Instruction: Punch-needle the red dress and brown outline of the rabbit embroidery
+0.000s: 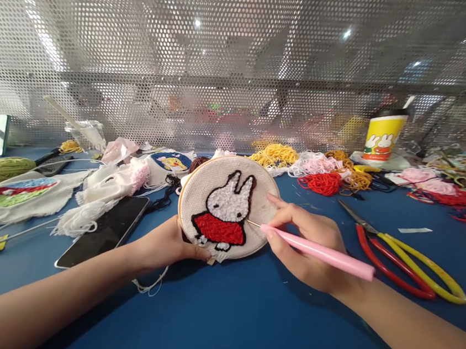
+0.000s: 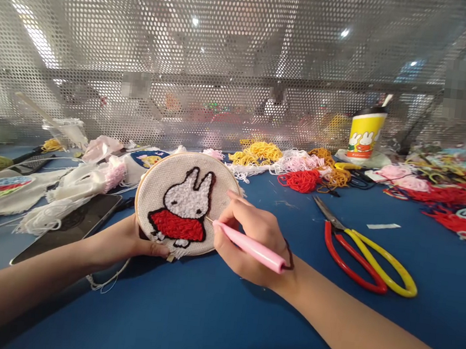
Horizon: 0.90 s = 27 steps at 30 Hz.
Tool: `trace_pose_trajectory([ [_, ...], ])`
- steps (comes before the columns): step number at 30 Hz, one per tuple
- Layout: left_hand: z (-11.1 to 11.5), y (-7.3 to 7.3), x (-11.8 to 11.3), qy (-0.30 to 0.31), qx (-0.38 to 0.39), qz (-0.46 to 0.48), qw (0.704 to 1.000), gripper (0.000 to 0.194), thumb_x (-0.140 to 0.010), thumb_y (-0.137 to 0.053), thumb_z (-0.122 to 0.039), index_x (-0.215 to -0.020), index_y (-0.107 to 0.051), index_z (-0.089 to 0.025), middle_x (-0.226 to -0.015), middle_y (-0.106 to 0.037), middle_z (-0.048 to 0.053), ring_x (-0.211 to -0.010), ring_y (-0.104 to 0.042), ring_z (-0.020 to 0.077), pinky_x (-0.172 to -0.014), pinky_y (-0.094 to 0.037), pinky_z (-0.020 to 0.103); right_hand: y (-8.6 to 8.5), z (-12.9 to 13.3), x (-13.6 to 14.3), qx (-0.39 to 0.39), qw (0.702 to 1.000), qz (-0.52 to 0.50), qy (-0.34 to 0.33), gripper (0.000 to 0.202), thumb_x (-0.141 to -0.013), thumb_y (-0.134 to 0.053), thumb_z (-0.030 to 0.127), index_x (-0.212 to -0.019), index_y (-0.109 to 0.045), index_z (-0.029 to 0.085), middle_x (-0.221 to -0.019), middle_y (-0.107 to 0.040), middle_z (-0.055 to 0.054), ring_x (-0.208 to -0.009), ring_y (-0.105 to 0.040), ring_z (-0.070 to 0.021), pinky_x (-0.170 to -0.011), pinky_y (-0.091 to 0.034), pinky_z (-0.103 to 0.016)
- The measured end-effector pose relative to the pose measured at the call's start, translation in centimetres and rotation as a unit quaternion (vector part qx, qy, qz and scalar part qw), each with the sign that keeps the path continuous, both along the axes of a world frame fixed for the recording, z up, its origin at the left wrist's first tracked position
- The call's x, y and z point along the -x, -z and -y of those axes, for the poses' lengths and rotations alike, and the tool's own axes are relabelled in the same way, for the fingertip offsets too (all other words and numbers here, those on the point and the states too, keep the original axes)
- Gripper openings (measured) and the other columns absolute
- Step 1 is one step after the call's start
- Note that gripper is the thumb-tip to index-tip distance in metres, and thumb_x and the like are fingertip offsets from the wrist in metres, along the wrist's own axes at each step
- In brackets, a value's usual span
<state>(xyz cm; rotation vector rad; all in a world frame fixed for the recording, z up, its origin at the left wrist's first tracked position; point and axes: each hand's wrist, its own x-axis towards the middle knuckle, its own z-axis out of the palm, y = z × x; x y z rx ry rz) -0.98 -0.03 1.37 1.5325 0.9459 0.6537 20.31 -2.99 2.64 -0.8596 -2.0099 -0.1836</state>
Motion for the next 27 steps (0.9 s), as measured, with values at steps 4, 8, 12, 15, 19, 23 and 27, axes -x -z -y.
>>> trace_pose_trajectory([
  [4, -0.1, 0.0, 0.0, 0.008, 0.004, -0.001, 1.0, 0.046, -0.055, -0.068, -0.011, -0.099, -0.055, -0.016, -0.106, -0.061, 0.004, -0.099, -0.053, 0.0211, -0.09, -0.037, 0.036, 0.2, -0.3, 0.2, -0.053, 0.998, 0.035, 0.006, 0.011, -0.071, -0.048, 0.013, -0.065, -0.044, 0.021, -0.053, -0.057, 0.003, -0.048, -0.056, -0.0116, -0.07, -0.05, -0.028],
  [8, 0.0, 0.1, 0.0, 0.005, 0.008, -0.006, 1.0, 0.045, -0.055, -0.069, -0.012, -0.097, -0.055, -0.018, -0.105, -0.061, 0.002, -0.098, -0.053, 0.0202, -0.089, -0.038, 0.035, 0.4, -0.6, 0.6, -0.072, 0.996, 0.056, -0.003, 0.011, -0.071, -0.048, 0.009, -0.066, -0.046, 0.019, -0.051, -0.055, 0.003, -0.045, -0.053, -0.0098, -0.079, -0.048, -0.031],
  [12, 0.1, 0.0, 0.0, -0.004, 0.006, -0.015, 1.0, 0.048, -0.054, -0.069, -0.013, -0.099, -0.053, -0.018, -0.106, -0.061, 0.002, -0.098, -0.053, 0.0201, -0.089, -0.038, 0.034, 0.7, -0.7, 0.6, -0.077, 0.994, 0.073, -0.027, 0.011, -0.07, -0.049, 0.006, -0.067, -0.048, 0.016, -0.053, -0.055, 0.002, -0.046, -0.051, -0.0082, -0.086, -0.044, -0.035],
  [15, 0.2, -0.1, -0.1, -0.006, -0.016, -0.036, 0.999, 0.049, -0.054, -0.069, -0.014, -0.101, -0.052, -0.016, -0.108, -0.059, 0.004, -0.101, -0.051, 0.0203, -0.091, -0.036, 0.034, 1.1, -1.0, 0.3, -0.099, 0.99, 0.088, -0.044, 0.007, -0.072, -0.052, 0.01, -0.067, -0.051, 0.014, -0.051, -0.054, 0.002, -0.044, -0.049, -0.0082, -0.087, -0.042, -0.037],
  [19, 0.2, -0.1, 0.0, -0.005, -0.038, -0.056, 0.998, 0.05, -0.055, -0.069, -0.017, -0.101, -0.051, -0.015, -0.113, -0.056, 0.005, -0.102, -0.05, 0.0211, -0.093, -0.034, 0.036, 1.5, -1.3, 0.3, -0.119, 0.984, 0.125, -0.037, 0.009, -0.077, -0.047, 0.011, -0.074, -0.056, 0.01, -0.055, -0.057, -0.002, -0.05, -0.053, -0.0105, -0.086, -0.04, -0.043],
  [23, 0.2, 0.1, 0.1, -0.005, -0.043, -0.045, 0.998, 0.052, -0.054, -0.07, -0.017, -0.101, -0.05, -0.015, -0.112, -0.056, 0.005, -0.102, -0.049, 0.0207, -0.093, -0.034, 0.035, 1.9, -1.5, 0.6, -0.111, 0.985, 0.132, -0.022, 0.02, -0.078, -0.038, 0.004, -0.078, -0.057, 0.01, -0.062, -0.059, -0.005, -0.059, -0.056, -0.012, -0.088, -0.037, -0.045],
  [27, 0.1, 0.1, 0.0, -0.006, -0.007, -0.025, 1.0, 0.049, -0.054, -0.069, -0.012, -0.1, -0.051, -0.014, -0.106, -0.06, 0.005, -0.099, -0.052, 0.0204, -0.09, -0.037, 0.034, 1.7, -1.1, 0.6, -0.072, 0.994, 0.074, -0.036, 0.005, -0.075, -0.047, 0.011, -0.074, -0.052, 0.014, -0.061, -0.058, -0.002, -0.056, -0.055, -0.0113, -0.088, -0.04, -0.039],
])
